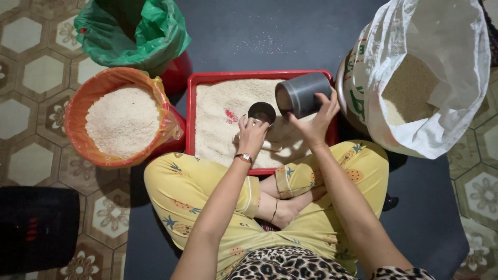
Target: The person scoops flour from a red tray into a metal cup and pours it into a second metal cup, repeating the process to sift the flour. The person occasionally uses their hand to gather flour from the tray.
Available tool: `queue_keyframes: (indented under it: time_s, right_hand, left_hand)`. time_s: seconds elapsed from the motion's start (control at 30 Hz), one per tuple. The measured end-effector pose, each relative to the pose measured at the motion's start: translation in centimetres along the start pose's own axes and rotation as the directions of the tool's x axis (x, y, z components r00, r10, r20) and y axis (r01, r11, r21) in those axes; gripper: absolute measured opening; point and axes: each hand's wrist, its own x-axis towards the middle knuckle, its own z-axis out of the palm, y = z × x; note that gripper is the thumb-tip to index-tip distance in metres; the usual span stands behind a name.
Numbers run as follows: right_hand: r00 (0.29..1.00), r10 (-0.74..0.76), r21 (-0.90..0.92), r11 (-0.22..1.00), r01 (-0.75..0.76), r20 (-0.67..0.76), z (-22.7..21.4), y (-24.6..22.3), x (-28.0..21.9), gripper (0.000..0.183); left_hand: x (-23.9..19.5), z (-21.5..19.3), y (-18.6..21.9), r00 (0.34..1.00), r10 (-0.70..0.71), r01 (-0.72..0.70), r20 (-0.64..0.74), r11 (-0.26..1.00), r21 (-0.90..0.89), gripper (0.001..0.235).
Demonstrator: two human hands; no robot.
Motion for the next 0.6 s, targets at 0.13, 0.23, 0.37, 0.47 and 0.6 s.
queue_keyframes:
  time_s: [0.13, 0.23, 0.37, 0.47, 0.6]
  right_hand:
    - [0.969, -0.234, 0.012, 0.972, 0.234, 0.084, 0.0, -0.9, 0.0, 0.094]
    - [0.926, -0.356, -0.009, 0.933, 0.360, 0.125, 0.4, -1.1, -0.4, 0.089]
    - [0.875, -0.459, -0.067, 0.879, 0.473, 0.153, 1.3, -0.6, -0.8, 0.093]
    - [0.863, -0.487, -0.116, 0.857, 0.502, 0.136, 1.6, -0.5, -1.1, 0.102]
    - [0.872, -0.464, -0.142, 0.864, 0.484, 0.154, 1.7, 1.0, -0.5, 0.096]
  left_hand:
    - [0.3, 1.0, -0.8, 1.000, -0.001, -0.001, -0.023, 0.994, -0.108, 0.017]
    - [0.3, -1.8, -0.2, 0.998, -0.065, 0.057, -0.025, 0.967, -0.249, 0.026]
    - [0.0, -9.4, 1.0, 0.953, -0.267, 0.302, 0.144, 0.808, -0.505, 0.053]
    - [0.5, -11.1, 0.6, 0.866, -0.426, 0.498, 0.263, 0.676, -0.543, 0.048]
    - [0.7, -7.5, -1.9, 0.866, -0.492, 0.277, -0.092, 0.624, -0.731, 0.039]
